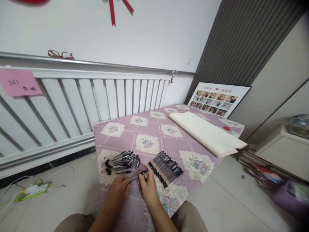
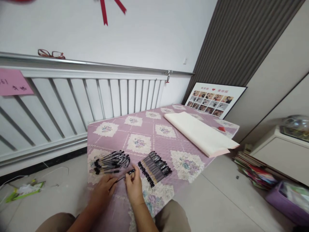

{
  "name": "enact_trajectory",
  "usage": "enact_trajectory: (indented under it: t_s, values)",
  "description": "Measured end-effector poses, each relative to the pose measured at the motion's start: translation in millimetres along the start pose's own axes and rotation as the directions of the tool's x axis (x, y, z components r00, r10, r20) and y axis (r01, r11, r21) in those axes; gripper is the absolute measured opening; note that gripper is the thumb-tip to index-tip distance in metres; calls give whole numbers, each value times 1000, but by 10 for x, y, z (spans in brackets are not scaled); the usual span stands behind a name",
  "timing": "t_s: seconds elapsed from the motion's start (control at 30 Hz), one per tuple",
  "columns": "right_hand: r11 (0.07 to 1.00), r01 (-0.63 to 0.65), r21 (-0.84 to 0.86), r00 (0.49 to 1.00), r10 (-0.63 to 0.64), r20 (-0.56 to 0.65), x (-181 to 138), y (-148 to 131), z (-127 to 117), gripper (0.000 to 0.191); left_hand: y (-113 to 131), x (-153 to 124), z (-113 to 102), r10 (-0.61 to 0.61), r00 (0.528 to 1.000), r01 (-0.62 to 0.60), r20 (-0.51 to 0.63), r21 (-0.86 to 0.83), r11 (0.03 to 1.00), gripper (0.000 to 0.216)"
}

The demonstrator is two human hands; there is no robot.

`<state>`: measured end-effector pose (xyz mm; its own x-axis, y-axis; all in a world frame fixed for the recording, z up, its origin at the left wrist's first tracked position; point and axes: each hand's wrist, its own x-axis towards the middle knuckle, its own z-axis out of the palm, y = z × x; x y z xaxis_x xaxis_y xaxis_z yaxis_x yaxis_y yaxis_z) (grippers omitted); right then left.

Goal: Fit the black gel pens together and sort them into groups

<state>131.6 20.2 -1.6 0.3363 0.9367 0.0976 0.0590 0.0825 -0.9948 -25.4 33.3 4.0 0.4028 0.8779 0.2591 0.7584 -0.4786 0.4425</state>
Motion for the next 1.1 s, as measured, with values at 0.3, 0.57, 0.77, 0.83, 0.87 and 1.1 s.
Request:
enact_trajectory:
  t_s: [0.3, 0.57, 0.77, 0.83, 0.87, 1.1]
  values:
    - [997, 67, -38, 997, -69, -42, 5, -58, -23, 45, 308, -133, -1, -127, 990, 124, 64, 55, 991, 27]
    - [998, 61, 8, 998, -61, -25, -26, -68, -68, 46, 280, -82, 36, -157, 987, 155, 35, 59, 986, 28]
    - [988, 118, -95, 993, -117, 12, -57, -28, -98, 23, 199, -69, 109, -142, 989, 141, 28, 40, 989, 28]
    - [974, 169, -153, 984, -159, 79, -87, -17, -94, 22, 172, -70, 133, -146, 989, 145, 26, 27, 989, 28]
    - [962, 206, -179, 974, -184, 130, -103, -25, -96, 23, 159, -72, 145, -148, 989, 148, 19, 18, 989, 28]
    - [810, 521, -270, 826, -398, 400, 117, -348, -553, 20, 99, -100, 220, -114, 992, 113, -57, -14, 993, 26]
